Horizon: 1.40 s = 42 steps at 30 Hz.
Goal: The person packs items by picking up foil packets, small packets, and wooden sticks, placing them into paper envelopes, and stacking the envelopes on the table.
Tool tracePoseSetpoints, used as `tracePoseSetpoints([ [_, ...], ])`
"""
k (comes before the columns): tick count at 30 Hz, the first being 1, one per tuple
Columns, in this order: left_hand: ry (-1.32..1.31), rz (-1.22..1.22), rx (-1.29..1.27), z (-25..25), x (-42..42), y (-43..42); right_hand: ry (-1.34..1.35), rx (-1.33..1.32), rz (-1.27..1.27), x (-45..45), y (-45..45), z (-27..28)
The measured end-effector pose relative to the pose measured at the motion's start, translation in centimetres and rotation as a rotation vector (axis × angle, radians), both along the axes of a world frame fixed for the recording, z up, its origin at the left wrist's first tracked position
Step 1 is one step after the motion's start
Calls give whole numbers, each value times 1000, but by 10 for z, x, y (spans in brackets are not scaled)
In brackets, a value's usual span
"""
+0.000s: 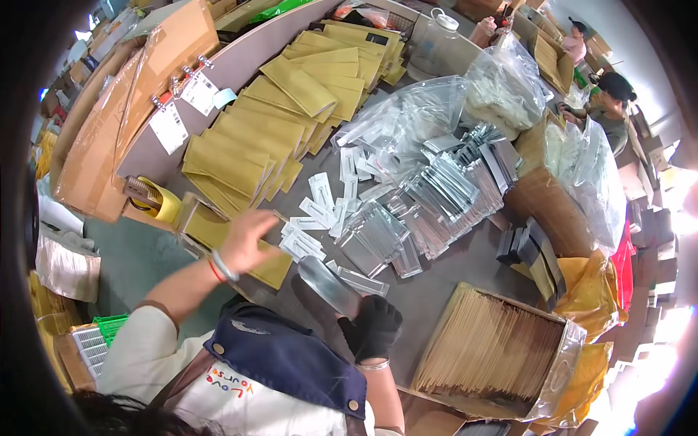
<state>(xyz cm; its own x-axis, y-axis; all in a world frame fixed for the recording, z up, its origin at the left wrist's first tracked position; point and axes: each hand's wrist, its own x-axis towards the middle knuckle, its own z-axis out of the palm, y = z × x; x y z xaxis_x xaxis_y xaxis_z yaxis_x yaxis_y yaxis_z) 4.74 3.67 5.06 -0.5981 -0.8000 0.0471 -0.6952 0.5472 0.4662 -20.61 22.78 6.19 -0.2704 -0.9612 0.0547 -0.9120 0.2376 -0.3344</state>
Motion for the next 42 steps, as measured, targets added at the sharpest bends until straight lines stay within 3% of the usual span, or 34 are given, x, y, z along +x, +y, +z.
tracePoseSetpoints([
  [4,10,192,31,-61,-3,47,-8,61,60,2,-1,1],
  [7,134,147,131,-62,1,43,-13,43,134,-3,0,3],
  [11,114,142,159,-63,2,41,-58,30,218,-2,1,-10],
  [15,140,125,163,-61,4,41,-193,239,262,44,-42,-35],
  [16,174,108,167,-62,2,39,-208,35,291,57,-46,-64],
  [17,84,62,127,-55,1,34,-225,-10,304,63,-53,-55],
  [18,11,-11,91,-45,-4,28,-241,-249,309,60,-55,-49],
  [19,60,-79,23,-38,-12,18,-293,-282,305,52,-50,-48],
  [20,183,-158,15,-50,-19,3,-319,-243,237,42,-42,-44],
  [22,140,-272,39,-51,-38,-13,-307,-198,97,9,-12,-37],
  [25,100,-348,29,-52,-62,-27,-228,-264,-326,-48,47,-27],
  [27,109,-320,-7,-56,-74,-34,-188,-408,-623,-91,108,-36],
  [30,143,-280,-31,-62,-88,-43,15,-301,-1028,-143,191,-26],
  [31,141,-289,-29,-62,-90,-43,123,-18,-1069,-154,201,-8],
  [33,174,-278,-15,-61,-92,-42,111,100,-1069,-170,220,-15],
  [37,135,-304,13,-59,-86,-36,80,223,-1073,-184,224,-23],
  [42,293,-281,222,-40,-84,-22,55,265,-1158,-183,211,-14],
])
